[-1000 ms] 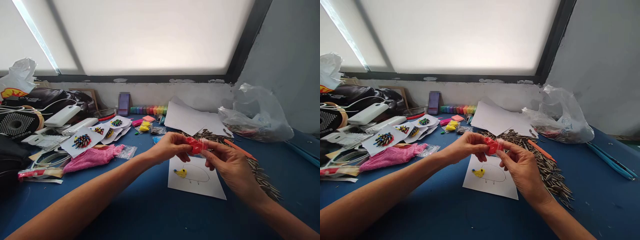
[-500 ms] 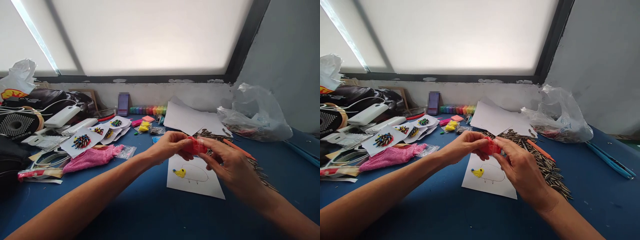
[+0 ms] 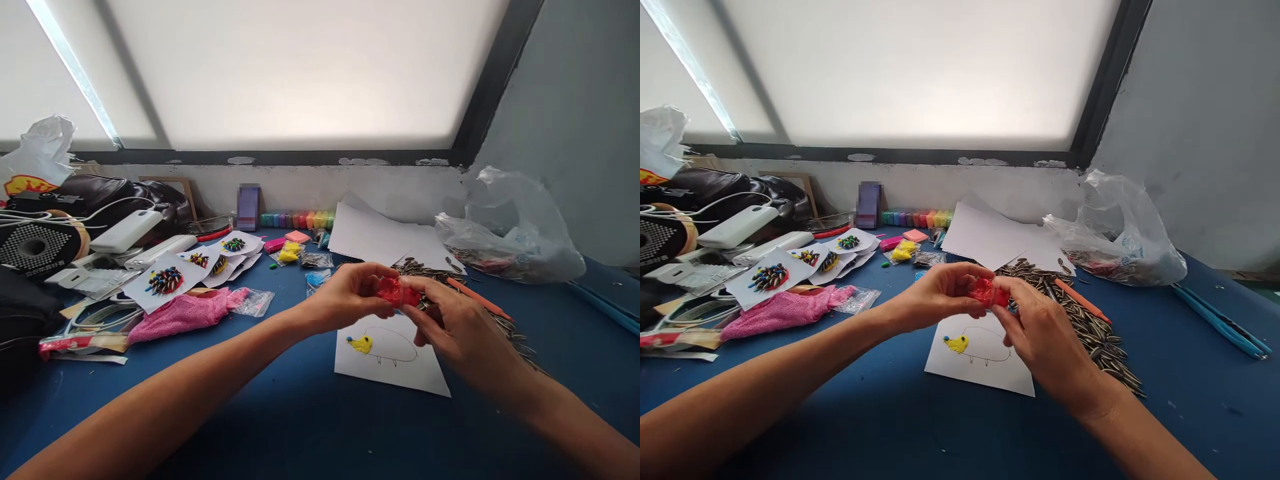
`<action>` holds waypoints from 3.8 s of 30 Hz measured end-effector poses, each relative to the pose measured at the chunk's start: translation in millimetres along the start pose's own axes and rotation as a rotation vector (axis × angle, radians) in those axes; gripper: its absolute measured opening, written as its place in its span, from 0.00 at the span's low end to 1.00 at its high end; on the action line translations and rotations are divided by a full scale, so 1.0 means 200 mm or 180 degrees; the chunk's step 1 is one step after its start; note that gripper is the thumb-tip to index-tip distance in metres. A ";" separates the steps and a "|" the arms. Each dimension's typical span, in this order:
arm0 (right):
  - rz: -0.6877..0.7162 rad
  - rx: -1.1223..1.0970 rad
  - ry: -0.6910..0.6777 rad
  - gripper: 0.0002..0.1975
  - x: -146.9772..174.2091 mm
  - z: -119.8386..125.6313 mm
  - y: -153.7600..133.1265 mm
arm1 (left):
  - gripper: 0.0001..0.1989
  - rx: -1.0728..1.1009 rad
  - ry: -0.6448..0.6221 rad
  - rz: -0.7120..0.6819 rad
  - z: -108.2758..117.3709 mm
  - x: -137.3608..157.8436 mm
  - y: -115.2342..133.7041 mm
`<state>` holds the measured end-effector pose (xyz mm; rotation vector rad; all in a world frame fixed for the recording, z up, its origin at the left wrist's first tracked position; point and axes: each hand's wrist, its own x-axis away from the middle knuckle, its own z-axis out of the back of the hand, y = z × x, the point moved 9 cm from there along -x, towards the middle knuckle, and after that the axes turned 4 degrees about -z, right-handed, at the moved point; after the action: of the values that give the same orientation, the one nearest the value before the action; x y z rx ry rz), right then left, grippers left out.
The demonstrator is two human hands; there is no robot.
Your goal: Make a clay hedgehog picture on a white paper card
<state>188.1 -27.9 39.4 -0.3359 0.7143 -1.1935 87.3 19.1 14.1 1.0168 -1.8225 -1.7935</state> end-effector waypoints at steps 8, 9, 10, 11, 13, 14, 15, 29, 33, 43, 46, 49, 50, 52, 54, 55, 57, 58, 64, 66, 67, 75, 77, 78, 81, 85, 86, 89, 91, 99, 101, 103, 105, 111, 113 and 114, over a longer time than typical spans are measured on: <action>-0.0411 -0.0502 -0.0122 0.20 0.01 -0.01 0.04 | 0.05 -0.0550 0.0295 -0.0087 0.04 0.01 0.02; -0.0467 -0.0606 -0.0176 0.20 0.01 -0.02 0.05 | 0.05 -0.0600 0.0321 -0.0037 0.04 0.02 0.02; -0.0510 -0.0674 -0.0228 0.20 0.01 -0.04 0.06 | 0.05 -0.0666 0.0363 0.0033 0.05 0.02 0.00; -0.0541 -0.0699 -0.0274 0.20 0.02 -0.05 0.06 | 0.04 -0.0728 0.0422 0.0112 0.06 0.02 -0.01; -0.0573 -0.0636 -0.0345 0.20 0.02 -0.09 0.07 | 0.05 -0.0791 0.0526 0.0231 0.07 0.02 -0.04; -0.0581 -0.0589 -0.0370 0.19 0.02 -0.10 0.07 | 0.05 -0.0800 0.0555 0.0273 0.07 0.03 -0.05; -0.0569 -0.0547 -0.0387 0.18 0.03 -0.11 0.07 | 0.05 -0.0803 0.0555 0.0313 0.07 0.03 -0.06; 0.0182 0.0071 0.0159 0.14 0.03 -0.01 -0.04 | 0.13 -0.0361 0.0101 0.0406 0.03 0.01 -0.03; 0.0007 0.0097 0.0158 0.18 0.02 0.02 0.00 | 0.11 -0.0203 0.0041 0.0149 0.03 0.01 0.01; -0.0037 0.0223 -0.0322 0.07 0.00 -0.05 0.00 | 0.06 -0.0110 0.0069 0.0004 0.00 0.00 -0.01; 0.0115 0.0546 0.0040 0.06 0.01 0.00 -0.03 | 0.12 -0.0037 0.0165 0.0077 0.01 0.00 -0.03; 0.0152 0.0612 0.0222 0.05 0.02 0.03 -0.04 | 0.13 -0.0148 0.0088 0.0263 0.02 0.01 -0.04; 0.0125 0.0582 0.0211 0.06 0.02 0.03 -0.03 | 0.13 -0.0213 0.0043 0.0324 0.02 0.01 -0.04; 0.0030 0.0472 0.0112 0.07 0.02 0.03 -0.02 | 0.14 -0.0347 -0.0019 0.0410 0.02 0.01 -0.04; -0.0077 0.0323 -0.0062 0.09 0.01 0.01 0.00 | 0.14 -0.0520 -0.0047 0.0480 0.03 0.02 -0.05; -0.0110 0.0238 -0.0171 0.10 0.01 0.00 0.01 | 0.15 -0.0620 -0.0053 0.0506 0.03 0.02 -0.05; -0.0142 0.0070 -0.0384 0.11 0.01 -0.02 0.02 | 0.17 -0.0805 -0.0055 0.0536 0.04 0.03 -0.06; -0.0148 0.0008 -0.0461 0.11 0.01 -0.03 0.03 | 0.18 -0.0860 -0.0065 0.0542 0.04 0.03 -0.06; -0.0234 -0.0054 -0.0244 0.09 0.00 0.01 0.06 | 0.12 -0.0548 -0.0330 0.0532 0.01 0.02 -0.06; -0.0277 -0.0184 -0.0152 0.09 0.00 0.02 0.06 | 0.11 -0.0571 -0.0313 0.0453 0.01 0.01 -0.05; -0.0289 -0.0257 -0.0139 0.10 0.00 0.02 0.06 | 0.09 -0.0614 -0.0279 0.0440 0.01 0.01 -0.05; -0.0203 0.0110 -0.0306 0.12 0.00 -0.03 0.02 | 0.06 -0.0950 -0.0136 0.0568 -0.01 0.02 -0.08; -0.0075 0.0377 -0.0184 0.11 0.00 -0.02 0.01 | 0.05 -0.1033 -0.0196 0.0641 -0.02 0.03 -0.08; -0.0013 0.0475 -0.0099 0.11 0.00 -0.02 0.00 | 0.05 -0.1029 -0.0282 0.0631 -0.04 0.03 -0.07; 0.0057 0.0534 0.0066 0.11 0.00 0.01 -0.03 | 0.09 -0.0945 -0.0485 0.0490 -0.07 0.03 -0.03; -0.0010 0.0377 -0.0003 0.11 0.00 0.05 -0.03 | 0.14 -0.0712 -0.0245 0.0473 -0.02 0.02 -0.02; -0.0020 0.0333 -0.0048 0.10 0.00 0.05 -0.03 | 0.14 -0.0638 -0.0193 0.0518 -0.01 0.02 -0.03; -0.0050 0.0240 -0.0140 0.09 0.00 0.06 -0.02 | 0.13 -0.0477 -0.0037 0.0585 0.03 0.02 -0.05; -0.0039 0.0196 -0.0101 0.08 0.00 0.06 -0.02 | 0.14 -0.0397 -0.0031 0.0515 0.03 0.02 -0.05; -0.0253 -0.0197 -0.0020 0.11 0.00 0.05 0.04 | 0.14 -0.0466 -0.0164 0.0526 0.01 0.02 -0.05; -0.0332 -0.0324 -0.0132 0.13 0.00 0.04 0.06 | 0.16 -0.0473 -0.0214 0.0559 0.00 0.01 -0.04; -0.0337 -0.0352 -0.0150 0.15 -0.01 0.04 0.07 | 0.19 -0.0430 -0.0305 0.0584 -0.01 -0.01 -0.04; -0.0290 -0.0301 -0.0022 0.16 -0.01 0.06 0.07 | 0.22 -0.0387 -0.0360 0.0568 -0.02 -0.03 -0.03; 0.0104 0.0548 0.0522 0.10 -0.02 0.15 0.03 | 0.21 -0.0719 -0.0354 0.0353 -0.06 -0.12 -0.02; 0.0109 0.0486 0.0549 0.09 -0.02 0.18 0.03 | 0.20 -0.0732 -0.0334 0.0276 -0.06 -0.13 -0.02; 0.0057 0.0365 0.0538 0.10 -0.02 0.19 0.04 | 0.20 -0.0737 -0.0319 0.0250 -0.06 -0.14 -0.02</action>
<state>217.2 -26.0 64.1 -0.1336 0.7894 -1.2504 114.8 30.6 18.1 0.7707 -1.6379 -1.9828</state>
